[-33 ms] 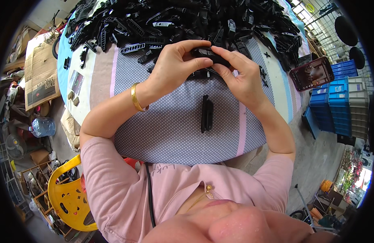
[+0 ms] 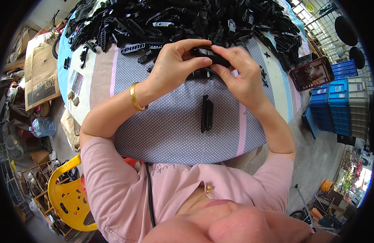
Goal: Inspecting and arranging black plastic hair clips on a work surface.
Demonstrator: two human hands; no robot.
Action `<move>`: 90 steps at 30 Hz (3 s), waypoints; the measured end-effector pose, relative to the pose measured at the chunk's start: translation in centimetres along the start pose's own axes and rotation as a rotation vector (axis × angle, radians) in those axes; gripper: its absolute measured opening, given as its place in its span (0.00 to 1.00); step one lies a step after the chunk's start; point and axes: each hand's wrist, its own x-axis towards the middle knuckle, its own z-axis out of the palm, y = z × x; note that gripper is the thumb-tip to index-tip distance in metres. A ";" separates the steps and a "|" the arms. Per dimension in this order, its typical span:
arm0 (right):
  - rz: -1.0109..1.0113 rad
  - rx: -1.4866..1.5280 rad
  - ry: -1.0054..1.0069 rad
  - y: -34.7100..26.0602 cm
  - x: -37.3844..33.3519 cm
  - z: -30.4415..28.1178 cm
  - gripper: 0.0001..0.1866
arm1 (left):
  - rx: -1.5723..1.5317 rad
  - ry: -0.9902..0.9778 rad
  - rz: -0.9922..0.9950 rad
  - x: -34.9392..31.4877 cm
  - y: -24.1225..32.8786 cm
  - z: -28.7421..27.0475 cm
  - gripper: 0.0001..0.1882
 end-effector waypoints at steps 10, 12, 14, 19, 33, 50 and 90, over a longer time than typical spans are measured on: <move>-0.120 -0.255 -0.066 0.6 0.5 -1.5 0.25 | 0.460 -0.013 0.259 0.1 0.3 0.2 0.19; -0.220 -0.292 0.006 0.5 0.2 -1.5 0.22 | 0.460 -0.024 0.316 -0.1 0.6 0.2 0.19; -0.216 -0.264 -0.016 0.5 0.2 -1.6 0.20 | 0.372 -0.027 0.299 -0.3 0.4 0.2 0.18; 0.211 0.223 -0.374 1.1 1.0 -4.4 0.16 | 0.048 -0.244 -0.114 -0.7 1.3 0.4 0.17; -0.050 -0.783 -0.015 4.3 1.0 -2.3 0.16 | 1.324 -0.251 0.149 -1.5 -0.1 -0.2 0.13; 0.059 0.252 -0.155 -0.3 0.2 -1.1 0.13 | 0.406 0.001 0.136 0.1 -0.3 -0.1 0.16; 0.264 -0.681 -0.343 3.6 0.3 -7.8 0.27 | 0.463 -0.519 0.156 0.1 -0.2 1.4 0.16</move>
